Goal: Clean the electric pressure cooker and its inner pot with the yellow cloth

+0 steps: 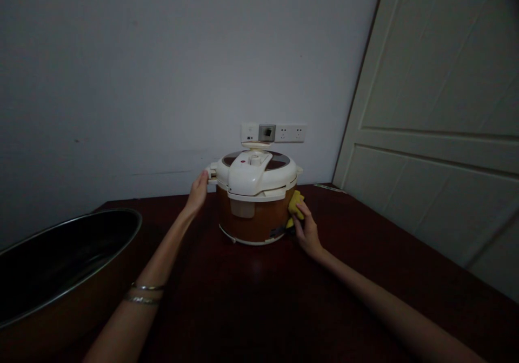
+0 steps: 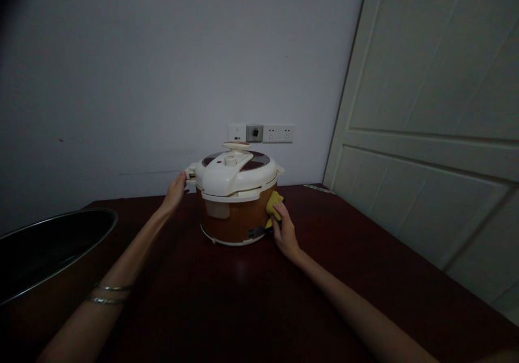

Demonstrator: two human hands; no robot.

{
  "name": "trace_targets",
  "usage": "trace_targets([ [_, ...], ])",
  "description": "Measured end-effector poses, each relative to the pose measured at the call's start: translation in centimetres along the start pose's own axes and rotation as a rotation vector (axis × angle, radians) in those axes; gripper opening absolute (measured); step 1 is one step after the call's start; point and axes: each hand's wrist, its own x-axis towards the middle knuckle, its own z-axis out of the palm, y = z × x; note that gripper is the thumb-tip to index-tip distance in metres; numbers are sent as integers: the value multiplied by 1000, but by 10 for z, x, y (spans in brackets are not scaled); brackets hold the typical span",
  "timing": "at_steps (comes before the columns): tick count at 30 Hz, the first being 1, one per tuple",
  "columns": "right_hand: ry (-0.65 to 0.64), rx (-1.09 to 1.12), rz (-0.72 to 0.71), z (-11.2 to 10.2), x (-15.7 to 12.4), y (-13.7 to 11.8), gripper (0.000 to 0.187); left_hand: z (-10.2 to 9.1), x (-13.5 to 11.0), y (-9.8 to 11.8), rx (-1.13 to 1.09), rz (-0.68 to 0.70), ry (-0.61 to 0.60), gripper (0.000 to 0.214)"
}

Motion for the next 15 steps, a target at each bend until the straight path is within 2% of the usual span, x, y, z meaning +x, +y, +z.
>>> trace_targets([
  [3,86,97,345,12,-6,-6,47,0,1,-2,-3,-3,7,47],
  [5,87,184,490,15,4,-6,50,-1,1,-3,1,-8,7,49],
  [11,249,386,695,22,68,17,50,0,-2,-1,6,-4,0,51],
  [13,257,400,754,29,76,31,47,0,-2,0,1,-10,6,51],
  [15,235,430,791,36,70,40,43,0,-2,-1,-4,-16,7,51],
])
